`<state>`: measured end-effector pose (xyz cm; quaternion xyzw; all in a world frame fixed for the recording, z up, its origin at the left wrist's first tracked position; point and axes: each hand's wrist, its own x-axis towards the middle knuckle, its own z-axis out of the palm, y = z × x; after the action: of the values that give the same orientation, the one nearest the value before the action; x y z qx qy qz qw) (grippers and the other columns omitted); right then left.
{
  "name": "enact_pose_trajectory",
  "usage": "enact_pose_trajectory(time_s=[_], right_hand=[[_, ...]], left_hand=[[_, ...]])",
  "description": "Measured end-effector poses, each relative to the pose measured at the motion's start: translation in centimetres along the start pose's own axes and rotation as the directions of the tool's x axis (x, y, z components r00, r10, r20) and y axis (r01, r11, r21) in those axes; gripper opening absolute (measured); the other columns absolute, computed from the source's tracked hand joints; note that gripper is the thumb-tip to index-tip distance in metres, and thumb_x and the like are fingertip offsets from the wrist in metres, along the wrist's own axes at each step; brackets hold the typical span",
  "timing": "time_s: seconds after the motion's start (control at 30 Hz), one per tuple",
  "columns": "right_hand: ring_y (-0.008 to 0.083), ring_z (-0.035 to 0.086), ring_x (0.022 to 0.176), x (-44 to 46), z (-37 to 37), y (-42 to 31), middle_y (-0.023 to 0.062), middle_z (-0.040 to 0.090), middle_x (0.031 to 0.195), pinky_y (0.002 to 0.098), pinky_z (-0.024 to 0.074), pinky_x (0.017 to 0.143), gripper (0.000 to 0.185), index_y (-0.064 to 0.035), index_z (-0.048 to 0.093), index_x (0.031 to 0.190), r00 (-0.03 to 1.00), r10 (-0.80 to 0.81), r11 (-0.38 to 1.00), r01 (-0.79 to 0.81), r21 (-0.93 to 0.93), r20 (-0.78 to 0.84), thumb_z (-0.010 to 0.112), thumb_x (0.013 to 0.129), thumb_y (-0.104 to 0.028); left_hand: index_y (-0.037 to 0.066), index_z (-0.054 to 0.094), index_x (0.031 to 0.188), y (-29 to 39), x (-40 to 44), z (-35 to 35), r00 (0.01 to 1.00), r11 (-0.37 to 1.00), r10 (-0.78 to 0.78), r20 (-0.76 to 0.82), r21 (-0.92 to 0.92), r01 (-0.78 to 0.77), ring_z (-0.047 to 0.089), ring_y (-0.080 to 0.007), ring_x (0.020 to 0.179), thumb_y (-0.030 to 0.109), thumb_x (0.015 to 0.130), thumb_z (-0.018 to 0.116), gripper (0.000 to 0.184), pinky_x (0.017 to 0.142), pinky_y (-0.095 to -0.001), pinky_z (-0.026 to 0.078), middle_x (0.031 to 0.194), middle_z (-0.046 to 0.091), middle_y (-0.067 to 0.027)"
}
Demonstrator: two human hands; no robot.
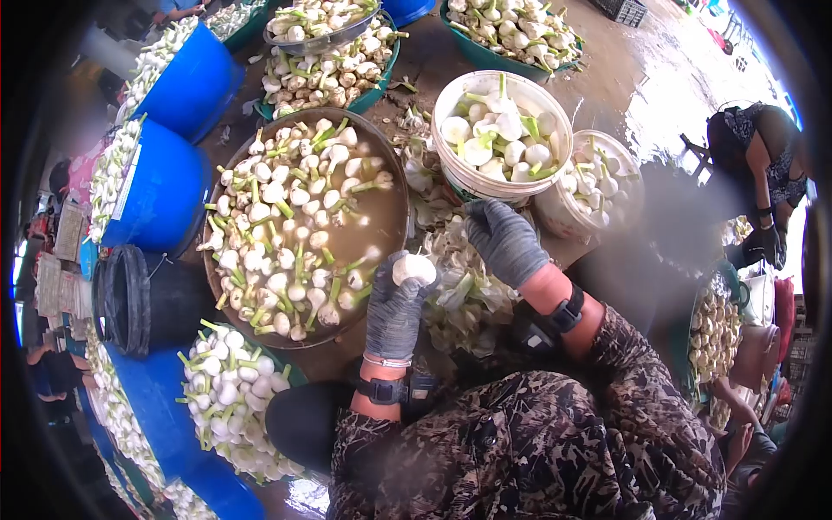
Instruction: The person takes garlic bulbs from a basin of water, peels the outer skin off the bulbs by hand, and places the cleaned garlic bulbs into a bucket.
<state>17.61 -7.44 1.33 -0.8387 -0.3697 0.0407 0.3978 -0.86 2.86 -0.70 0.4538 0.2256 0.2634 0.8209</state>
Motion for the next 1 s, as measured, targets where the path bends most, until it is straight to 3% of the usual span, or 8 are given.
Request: enact_pose_trajectory(time_s=[0.07,0.23,0.47,0.57,0.73,0.87,0.93,1.0], right_hand=[[0.0288,0.064,0.072,-1.5,-1.1,-3.1,0.0138,0.065,0.083,0.0378,0.052,0.067,0.02,-0.0045,0.064,0.098,0.997,-0.048,0.907,0.017,0.421,0.062,0.068,0.086,-0.019],[0.0276,0.064,0.07,-2.6,-0.8,-5.0,0.0125,0.064,0.08,0.0355,0.0513,0.065,0.023,-0.0049,0.064,0.097,0.976,-0.18,0.938,0.132,0.321,0.126,0.071,0.085,-0.023],[0.0277,0.063,0.069,-0.7,1.0,-1.3,0.0128,0.066,0.08,0.0343,0.0512,0.065,0.016,-0.004,0.062,0.092,0.985,0.127,0.93,-0.16,0.331,0.12,0.071,0.085,-0.016],[0.0319,0.063,0.08,-1.0,-1.2,-3.9,0.0152,0.064,0.09,0.0385,0.0514,0.07,0.024,-0.0046,0.065,0.099,0.975,-0.219,0.908,0.214,0.361,-0.028,0.073,0.082,-0.019],[0.0367,0.06,0.077,-1.8,-1.0,-4.7,0.0156,0.061,0.081,0.0433,0.0497,0.068,0.018,-0.0051,0.064,0.089,0.943,-0.307,0.924,0.265,0.274,0.126,0.071,0.08,-0.018],[0.038,0.06,0.076,-0.1,1.1,-0.2,0.0161,0.061,0.078,0.0422,0.0494,0.068,0.014,-0.0047,0.06,0.089,0.992,0.047,0.946,-0.081,0.313,0.114,0.067,0.082,-0.014],[0.0381,0.06,0.078,0.8,2.1,2.6,0.0168,0.061,0.08,0.0424,0.0497,0.07,0.011,-0.0044,0.06,0.089,0.996,0.083,0.949,-0.087,0.302,0.027,0.065,0.082,-0.011],[0.0382,0.06,0.079,0.4,0.6,0.8,0.017,0.061,0.081,0.0431,0.0496,0.071,0.01,-0.0043,0.06,0.089,0.995,-0.085,0.982,0.093,0.164,-0.056,0.065,0.082,-0.01]], left_hand=[[0.007,0.051,0.125,0.3,0.3,0.3,0.998,1.0,0.01,-0.059,-0.028,-0.012,0.058,-0.0229,0.103,0.019,0.087,0.071,0.045,0.091,-0.0407,0.055,0.116,0.054,-0.0081],[0.006,0.051,0.123,0.5,0.3,0.7,0.995,0.994,-0.041,-0.087,0.101,0.05,0.058,-0.0216,0.104,0.011,0.086,0.07,0.042,0.095,-0.0384,0.053,0.116,0.056,-0.0086],[0.007,0.051,0.124,0.4,-0.3,0.0,0.998,0.998,-0.052,0.023,0.026,0.051,0.058,-0.0227,0.103,0.014,0.088,0.07,0.042,0.089,-0.0415,0.056,0.114,0.056,-0.0085],[0.006,0.052,0.123,0.6,0.1,0.1,0.999,0.999,-0.036,0.004,0.004,0.036,0.059,-0.0196,0.1,0.015,0.088,0.07,0.041,0.088,-0.0366,0.055,0.112,0.058,-0.0072],[0.005,0.055,0.121,1.0,0.1,0.4,1.0,0.936,-0.018,-0.007,0.352,0.019,0.06,-0.0142,0.096,0.016,0.087,0.071,0.039,0.085,-0.0277,0.051,0.107,0.061,-0.0037],[0.006,0.052,0.127,0.5,-0.3,0.1,0.997,0.989,-0.052,0.061,0.139,0.043,0.059,-0.0186,0.101,0.017,0.086,0.072,0.047,0.09,-0.0373,0.052,0.112,0.06,-0.0066],[0.007,0.05,0.129,0.8,-0.3,0.7,0.995,0.999,-0.03,0.093,0.03,0.027,0.059,-0.0211,0.103,0.019,0.087,0.07,0.048,0.092,-0.0427,0.052,0.114,0.059,-0.0079],[0.009,0.047,0.134,1.9,-0.2,1.5,0.971,0.89,-0.157,0.178,-0.402,0.218,0.059,-0.0267,0.108,0.025,0.092,0.063,0.048,0.096,-0.0539,0.049,0.118,0.058,-0.0104]])
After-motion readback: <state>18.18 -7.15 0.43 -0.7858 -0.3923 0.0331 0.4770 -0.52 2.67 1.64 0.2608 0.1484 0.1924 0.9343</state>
